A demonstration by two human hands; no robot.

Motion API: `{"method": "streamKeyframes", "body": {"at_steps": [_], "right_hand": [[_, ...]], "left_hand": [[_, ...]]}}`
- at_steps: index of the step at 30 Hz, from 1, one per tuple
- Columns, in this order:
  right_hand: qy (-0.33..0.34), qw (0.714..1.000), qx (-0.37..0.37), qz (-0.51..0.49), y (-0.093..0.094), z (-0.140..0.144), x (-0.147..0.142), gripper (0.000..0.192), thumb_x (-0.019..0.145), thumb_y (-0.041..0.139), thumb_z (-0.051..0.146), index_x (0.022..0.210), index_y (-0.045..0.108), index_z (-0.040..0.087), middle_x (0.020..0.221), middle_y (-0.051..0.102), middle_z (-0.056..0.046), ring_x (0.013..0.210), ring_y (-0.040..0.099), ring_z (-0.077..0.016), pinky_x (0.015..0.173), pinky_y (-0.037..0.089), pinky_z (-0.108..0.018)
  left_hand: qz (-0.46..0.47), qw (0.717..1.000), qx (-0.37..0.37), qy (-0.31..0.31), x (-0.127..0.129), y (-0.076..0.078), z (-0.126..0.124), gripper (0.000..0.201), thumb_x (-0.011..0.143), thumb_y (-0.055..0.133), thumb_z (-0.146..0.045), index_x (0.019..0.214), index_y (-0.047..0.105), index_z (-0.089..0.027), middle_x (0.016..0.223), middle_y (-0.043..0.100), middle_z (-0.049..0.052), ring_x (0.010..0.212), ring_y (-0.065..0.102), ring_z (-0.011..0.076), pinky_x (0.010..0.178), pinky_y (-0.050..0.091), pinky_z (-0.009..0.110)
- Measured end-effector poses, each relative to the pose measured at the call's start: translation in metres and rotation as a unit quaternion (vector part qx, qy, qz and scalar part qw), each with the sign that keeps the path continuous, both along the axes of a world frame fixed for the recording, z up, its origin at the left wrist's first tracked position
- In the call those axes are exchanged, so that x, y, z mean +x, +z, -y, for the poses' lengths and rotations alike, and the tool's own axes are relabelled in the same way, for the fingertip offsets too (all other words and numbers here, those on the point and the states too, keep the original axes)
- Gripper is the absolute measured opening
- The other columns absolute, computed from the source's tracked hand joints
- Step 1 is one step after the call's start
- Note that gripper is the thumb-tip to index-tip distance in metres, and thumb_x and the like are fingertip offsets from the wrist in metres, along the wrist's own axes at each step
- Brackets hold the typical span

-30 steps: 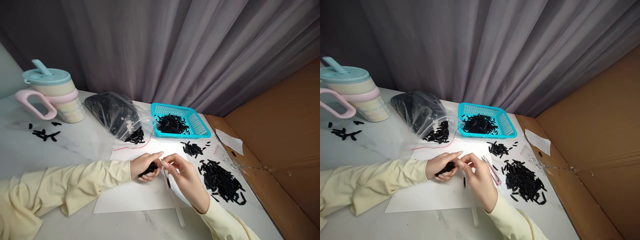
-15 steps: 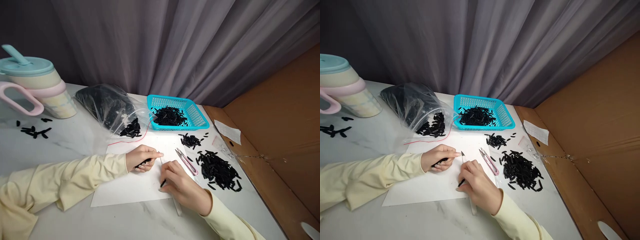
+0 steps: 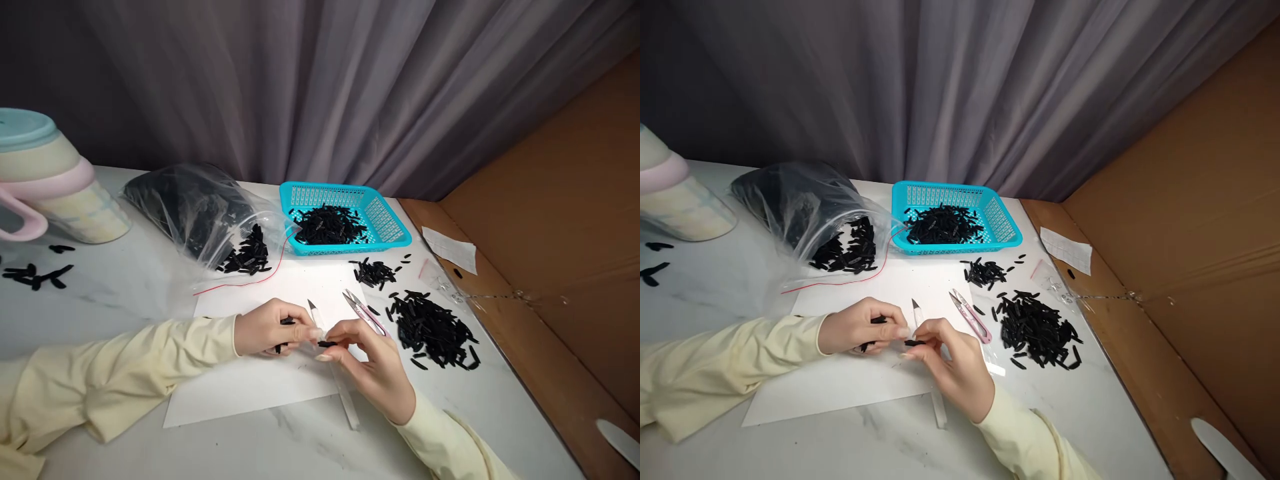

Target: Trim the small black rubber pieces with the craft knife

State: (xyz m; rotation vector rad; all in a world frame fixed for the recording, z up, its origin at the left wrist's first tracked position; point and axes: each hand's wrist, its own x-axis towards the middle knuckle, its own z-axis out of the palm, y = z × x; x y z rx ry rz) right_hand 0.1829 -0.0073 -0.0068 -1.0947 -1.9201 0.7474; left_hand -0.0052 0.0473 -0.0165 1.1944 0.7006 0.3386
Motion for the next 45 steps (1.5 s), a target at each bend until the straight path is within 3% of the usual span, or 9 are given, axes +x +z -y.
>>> {"method": "streamKeyframes", "body": {"at_steps": [5, 11, 18, 27, 35, 41, 45], "right_hand": [[-0.03, 0.999, 0.035, -0.018, -0.006, 0.003, -0.005, 0.011, 0.081, 0.062, 0.027, 0.08, 0.053, 0.02, 0.065, 0.062, 0.0, 0.053, 0.057, -0.0114, 0.05, 0.05, -0.022], [-0.025, 1.0, 0.001, -0.007, -0.007, 0.006, -0.005, 0.014, 0.081, 0.062, 0.031, 0.083, 0.053, 0.021, 0.067, 0.065, -0.001, 0.053, 0.06, -0.0124, 0.05, 0.051, -0.023], [0.038, 0.995, -0.071, -0.056, -0.001, 0.002, 0.006, 0.017, 0.083, 0.058, 0.014, 0.098, 0.052, 0.02, 0.081, 0.066, -0.004, 0.072, 0.068, -0.015, 0.064, 0.058, -0.025], [0.036, 0.997, -0.046, -0.054, 0.0, 0.001, 0.009, 0.019, 0.08, 0.057, 0.005, 0.094, 0.055, 0.018, 0.08, 0.067, -0.004, 0.069, 0.068, -0.0135, 0.064, 0.058, -0.023], [0.047, 0.978, -0.153, -0.132, 0.008, 0.001, 0.009, 0.009, 0.08, 0.058, 0.009, 0.087, 0.057, 0.015, 0.07, 0.068, -0.004, 0.06, 0.069, -0.0146, 0.06, 0.059, -0.025], [0.065, 0.942, -0.265, -0.196, 0.01, -0.001, 0.01, 0.009, 0.079, 0.062, 0.015, 0.086, 0.057, 0.014, 0.069, 0.066, -0.004, 0.058, 0.068, -0.0148, 0.059, 0.058, -0.027], [0.064, 0.93, -0.293, -0.212, 0.01, -0.002, 0.01, 0.011, 0.077, 0.065, 0.015, 0.085, 0.058, 0.014, 0.068, 0.065, -0.003, 0.058, 0.067, -0.0143, 0.059, 0.056, -0.027]], "left_hand": [[-0.016, 0.997, 0.067, -0.046, -0.001, 0.005, 0.005, 0.031, 0.079, 0.054, -0.042, 0.072, 0.057, -0.012, 0.046, 0.041, -0.007, 0.041, 0.034, 0.0044, 0.041, 0.028, 0.018], [-0.013, 0.998, 0.013, -0.059, -0.004, 0.008, 0.007, 0.031, 0.082, 0.049, -0.042, 0.075, 0.056, -0.012, 0.045, 0.039, -0.008, 0.04, 0.031, 0.0043, 0.04, 0.025, 0.019], [0.017, 0.999, 0.007, -0.039, -0.003, 0.001, 0.006, 0.027, 0.08, 0.053, -0.038, 0.078, 0.058, -0.011, 0.043, 0.04, -0.008, 0.038, 0.033, 0.0046, 0.039, 0.028, 0.019], [0.01, 0.999, 0.021, -0.037, -0.002, 0.002, 0.004, 0.021, 0.079, 0.056, -0.032, 0.083, 0.058, -0.011, 0.042, 0.043, -0.008, 0.036, 0.034, 0.0047, 0.039, 0.029, 0.019], [0.02, 0.999, -0.026, -0.028, -0.003, 0.003, 0.004, 0.023, 0.075, 0.061, -0.032, 0.081, 0.061, -0.009, 0.041, 0.043, -0.008, 0.036, 0.034, 0.0042, 0.037, 0.029, 0.018], [0.071, 0.995, -0.064, -0.032, -0.005, 0.001, 0.004, 0.021, 0.075, 0.063, -0.028, 0.08, 0.062, -0.008, 0.039, 0.042, -0.008, 0.033, 0.031, 0.0031, 0.035, 0.026, 0.018], [0.091, 0.992, -0.087, -0.028, -0.005, -0.002, 0.003, 0.017, 0.074, 0.064, -0.024, 0.079, 0.063, -0.008, 0.038, 0.041, -0.008, 0.032, 0.03, 0.0031, 0.033, 0.025, 0.017]]}}
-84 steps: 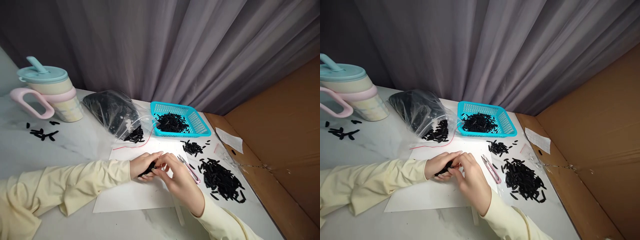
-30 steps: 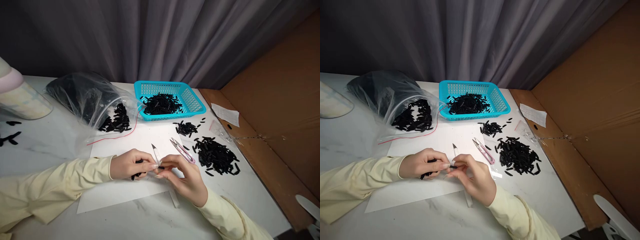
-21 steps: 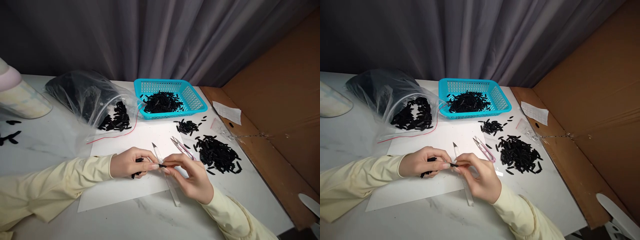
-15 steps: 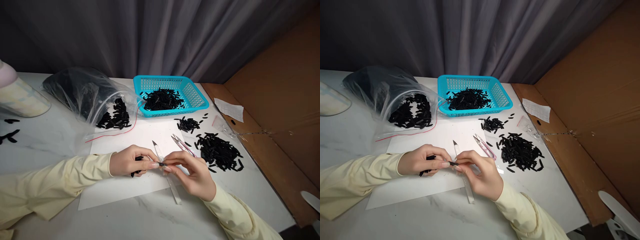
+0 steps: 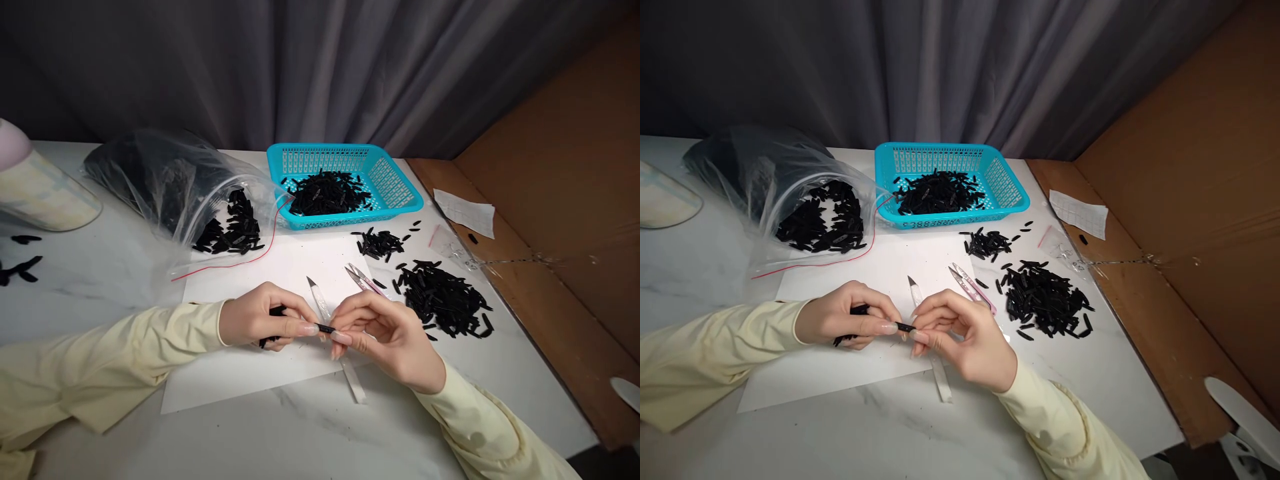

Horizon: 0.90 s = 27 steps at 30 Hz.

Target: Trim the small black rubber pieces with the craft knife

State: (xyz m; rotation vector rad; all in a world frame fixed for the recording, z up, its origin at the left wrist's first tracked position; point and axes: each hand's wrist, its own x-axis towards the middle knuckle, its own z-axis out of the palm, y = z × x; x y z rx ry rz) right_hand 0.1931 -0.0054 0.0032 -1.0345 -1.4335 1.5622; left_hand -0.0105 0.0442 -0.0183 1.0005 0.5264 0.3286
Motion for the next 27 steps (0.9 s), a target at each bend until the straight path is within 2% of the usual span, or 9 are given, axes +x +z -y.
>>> {"method": "streamKeyframes", "body": {"at_steps": [3, 9, 16, 27], "right_hand": [[-0.009, 1.0, 0.007, 0.009, 0.0, -0.001, 0.0, 0.012, 0.076, 0.066, 0.016, 0.084, 0.058, 0.015, 0.069, 0.065, -0.002, 0.057, 0.067, -0.0145, 0.058, 0.056, -0.027], [-0.015, 0.998, 0.04, 0.04, -0.001, -0.002, 0.002, 0.013, 0.076, 0.066, 0.014, 0.086, 0.058, 0.015, 0.068, 0.065, -0.002, 0.053, 0.066, -0.0129, 0.058, 0.055, -0.026], [-0.013, 0.995, 0.072, 0.069, -0.001, -0.001, 0.001, 0.011, 0.078, 0.064, 0.02, 0.086, 0.059, 0.014, 0.066, 0.066, -0.004, 0.054, 0.065, -0.0142, 0.058, 0.056, -0.028], [-0.018, 0.992, 0.087, 0.086, -0.003, -0.001, 0.001, 0.008, 0.08, 0.062, 0.02, 0.087, 0.061, 0.015, 0.07, 0.069, -0.004, 0.056, 0.066, -0.0139, 0.059, 0.056, -0.026]], "left_hand": [[-0.007, 1.0, 0.016, 0.007, 0.0, 0.003, 0.0, 0.014, 0.074, 0.062, -0.02, 0.079, 0.064, -0.007, 0.038, 0.043, -0.008, 0.033, 0.031, 0.0032, 0.034, 0.025, 0.017], [-0.087, 0.994, 0.058, 0.031, 0.001, 0.014, 0.003, 0.013, 0.074, 0.06, -0.017, 0.08, 0.066, -0.006, 0.039, 0.043, -0.007, 0.035, 0.032, 0.003, 0.037, 0.027, 0.018], [-0.105, 0.991, 0.07, 0.036, 0.002, 0.015, 0.003, 0.013, 0.074, 0.06, -0.017, 0.08, 0.066, -0.007, 0.039, 0.042, -0.008, 0.036, 0.032, 0.0039, 0.038, 0.027, 0.019], [-0.063, 0.998, 0.001, 0.028, 0.001, 0.012, 0.002, 0.013, 0.077, 0.058, -0.02, 0.079, 0.062, -0.008, 0.039, 0.037, -0.009, 0.035, 0.029, 0.003, 0.037, 0.023, 0.018]]}}
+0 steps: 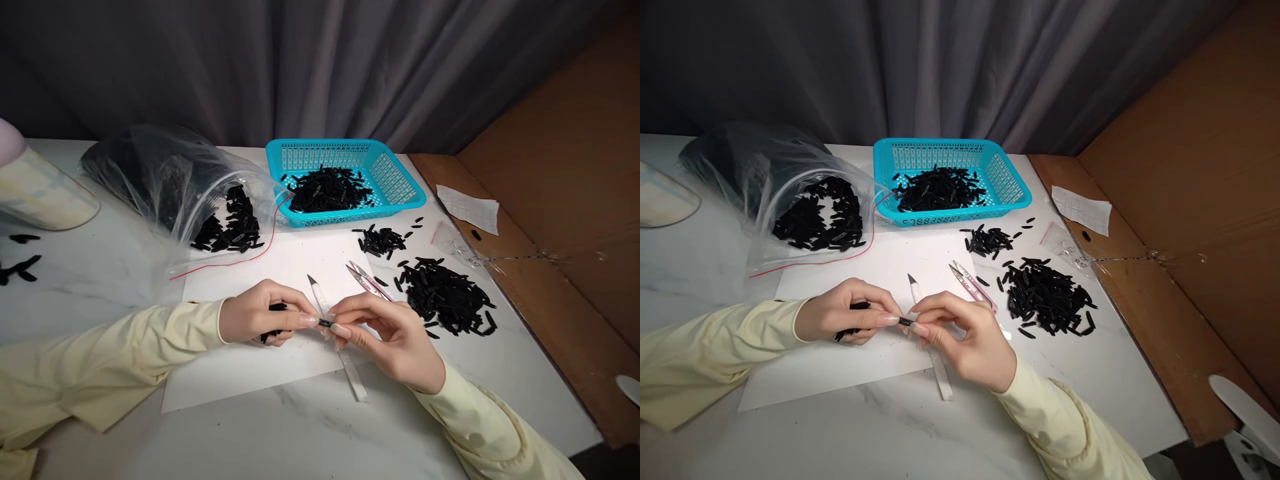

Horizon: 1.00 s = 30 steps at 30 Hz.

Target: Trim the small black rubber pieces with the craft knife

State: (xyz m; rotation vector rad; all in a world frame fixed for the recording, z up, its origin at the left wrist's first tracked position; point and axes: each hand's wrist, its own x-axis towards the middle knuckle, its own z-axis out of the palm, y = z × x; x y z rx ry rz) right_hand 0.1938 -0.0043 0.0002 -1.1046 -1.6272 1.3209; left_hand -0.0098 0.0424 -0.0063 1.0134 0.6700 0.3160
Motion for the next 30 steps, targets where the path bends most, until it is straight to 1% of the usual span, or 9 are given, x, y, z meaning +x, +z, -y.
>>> {"method": "streamKeyframes", "body": {"at_steps": [8, 12, 18, 21, 24, 30], "right_hand": [[-0.012, 1.0, 0.007, 0.004, -0.0001, -0.0001, -0.0017, 0.008, 0.081, 0.061, 0.022, 0.085, 0.061, 0.015, 0.07, 0.07, -0.004, 0.055, 0.066, -0.0136, 0.058, 0.056, -0.025], [-0.012, 1.0, 0.018, 0.014, 0.0, -0.0007, -0.0027, 0.006, 0.082, 0.059, 0.02, 0.083, 0.061, 0.014, 0.071, 0.07, -0.005, 0.06, 0.068, -0.0149, 0.059, 0.057, -0.024], [-0.021, 0.997, 0.063, 0.031, -0.0034, -0.001, -0.0014, 0.007, 0.077, 0.064, 0.017, 0.084, 0.062, 0.016, 0.077, 0.072, -0.005, 0.07, 0.069, -0.0158, 0.066, 0.058, -0.023], [-0.025, 0.995, 0.076, 0.053, -0.0035, -0.0013, -0.0025, 0.005, 0.079, 0.063, 0.017, 0.083, 0.064, 0.015, 0.075, 0.072, -0.005, 0.067, 0.068, -0.0154, 0.063, 0.057, -0.024], [-0.022, 0.994, 0.086, 0.066, -0.0018, -0.002, -0.0047, 0.004, 0.079, 0.063, 0.016, 0.082, 0.065, 0.015, 0.074, 0.072, -0.004, 0.065, 0.067, -0.0137, 0.06, 0.056, -0.021], [-0.023, 0.99, 0.117, 0.079, -0.0013, -0.0028, -0.006, 0.006, 0.079, 0.062, 0.013, 0.083, 0.067, 0.015, 0.078, 0.072, -0.003, 0.069, 0.067, -0.0123, 0.066, 0.055, -0.019]], "left_hand": [[0.024, 1.0, -0.01, -0.011, -0.001, -0.0024, 0.0001, 0.019, 0.082, 0.055, -0.026, 0.079, 0.062, -0.008, 0.039, 0.036, -0.009, 0.035, 0.027, 0.0024, 0.037, 0.022, 0.018], [0.022, 1.0, -0.015, -0.014, -0.0014, -0.0027, -0.001, 0.023, 0.082, 0.054, -0.029, 0.081, 0.063, -0.008, 0.038, 0.035, -0.009, 0.033, 0.024, 0.0026, 0.036, 0.019, 0.018], [0.015, 1.0, -0.007, -0.019, -0.0012, -0.0019, -0.0011, 0.024, 0.083, 0.053, -0.032, 0.08, 0.061, -0.009, 0.038, 0.034, -0.009, 0.034, 0.022, 0.0029, 0.037, 0.019, 0.018], [0.017, 1.0, -0.008, -0.017, -0.0006, -0.0023, -0.001, 0.025, 0.084, 0.052, -0.033, 0.078, 0.06, -0.01, 0.038, 0.032, -0.009, 0.034, 0.022, 0.0029, 0.036, 0.019, 0.018], [0.028, 0.999, -0.011, -0.017, -0.0002, -0.0044, -0.0018, 0.026, 0.084, 0.052, -0.035, 0.076, 0.058, -0.011, 0.037, 0.033, -0.009, 0.033, 0.022, 0.0026, 0.035, 0.019, 0.017], [0.053, 0.998, -0.015, -0.027, -0.0002, -0.0089, -0.0036, 0.028, 0.085, 0.051, -0.038, 0.076, 0.055, -0.011, 0.038, 0.035, -0.009, 0.031, 0.021, 0.002, 0.032, 0.019, 0.016]]}}
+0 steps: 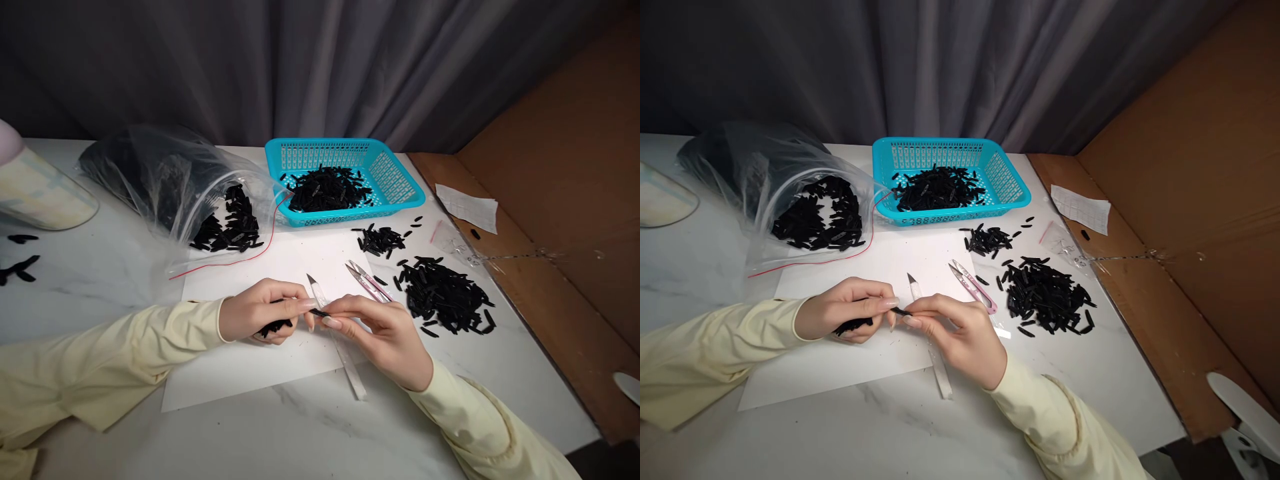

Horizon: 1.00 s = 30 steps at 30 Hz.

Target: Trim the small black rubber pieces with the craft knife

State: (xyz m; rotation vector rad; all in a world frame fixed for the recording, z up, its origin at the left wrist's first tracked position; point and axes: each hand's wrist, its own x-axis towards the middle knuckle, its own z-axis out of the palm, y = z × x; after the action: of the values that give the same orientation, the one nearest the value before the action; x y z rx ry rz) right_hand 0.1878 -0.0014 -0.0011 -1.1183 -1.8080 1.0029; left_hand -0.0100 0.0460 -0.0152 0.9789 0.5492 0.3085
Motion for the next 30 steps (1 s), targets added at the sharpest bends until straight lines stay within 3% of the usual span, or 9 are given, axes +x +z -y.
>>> {"method": "streamKeyframes", "body": {"at_steps": [16, 23, 26, 30], "right_hand": [[0.026, 0.978, 0.204, 0.039, -0.012, 0.0, 0.0, 0.02, 0.084, 0.05, 0.003, 0.096, 0.062, 0.014, 0.075, 0.067, -0.007, 0.066, 0.059, -0.0152, 0.057, 0.049, -0.028], [0.051, 0.904, 0.38, 0.19, -0.013, -0.002, 0.004, 0.018, 0.083, 0.051, 0.004, 0.099, 0.058, 0.007, 0.074, 0.068, -0.012, 0.067, 0.062, -0.0194, 0.055, 0.048, -0.03], [0.058, 0.875, 0.42, 0.234, -0.01, -0.003, 0.005, 0.019, 0.083, 0.05, 0.006, 0.101, 0.057, 0.008, 0.076, 0.069, -0.013, 0.066, 0.062, -0.0193, 0.053, 0.048, -0.03], [0.054, 0.86, 0.439, 0.253, -0.009, -0.003, 0.005, 0.022, 0.086, 0.044, 0.007, 0.104, 0.056, 0.008, 0.076, 0.069, -0.012, 0.066, 0.062, -0.0192, 0.053, 0.048, -0.03]], "left_hand": [[-0.034, 0.999, -0.039, -0.006, 0.001, 0.003, 0.003, 0.03, 0.085, 0.048, -0.039, 0.072, 0.054, -0.012, 0.039, 0.036, -0.008, 0.03, 0.022, 0.0028, 0.031, 0.016, 0.016], [-0.033, 0.998, -0.044, -0.01, 0.001, 0.002, 0.002, 0.031, 0.082, 0.051, -0.041, 0.069, 0.052, -0.013, 0.037, 0.037, -0.008, 0.029, 0.024, 0.003, 0.031, 0.017, 0.016], [-0.035, 0.998, -0.045, -0.012, 0.001, 0.002, 0.002, 0.032, 0.083, 0.051, -0.041, 0.069, 0.053, -0.012, 0.038, 0.038, -0.007, 0.03, 0.025, 0.0031, 0.031, 0.018, 0.016], [-0.026, 0.998, -0.048, -0.016, 0.001, 0.0, 0.002, 0.032, 0.082, 0.051, -0.041, 0.069, 0.053, -0.012, 0.039, 0.039, -0.006, 0.03, 0.025, 0.0034, 0.031, 0.018, 0.016]]}}
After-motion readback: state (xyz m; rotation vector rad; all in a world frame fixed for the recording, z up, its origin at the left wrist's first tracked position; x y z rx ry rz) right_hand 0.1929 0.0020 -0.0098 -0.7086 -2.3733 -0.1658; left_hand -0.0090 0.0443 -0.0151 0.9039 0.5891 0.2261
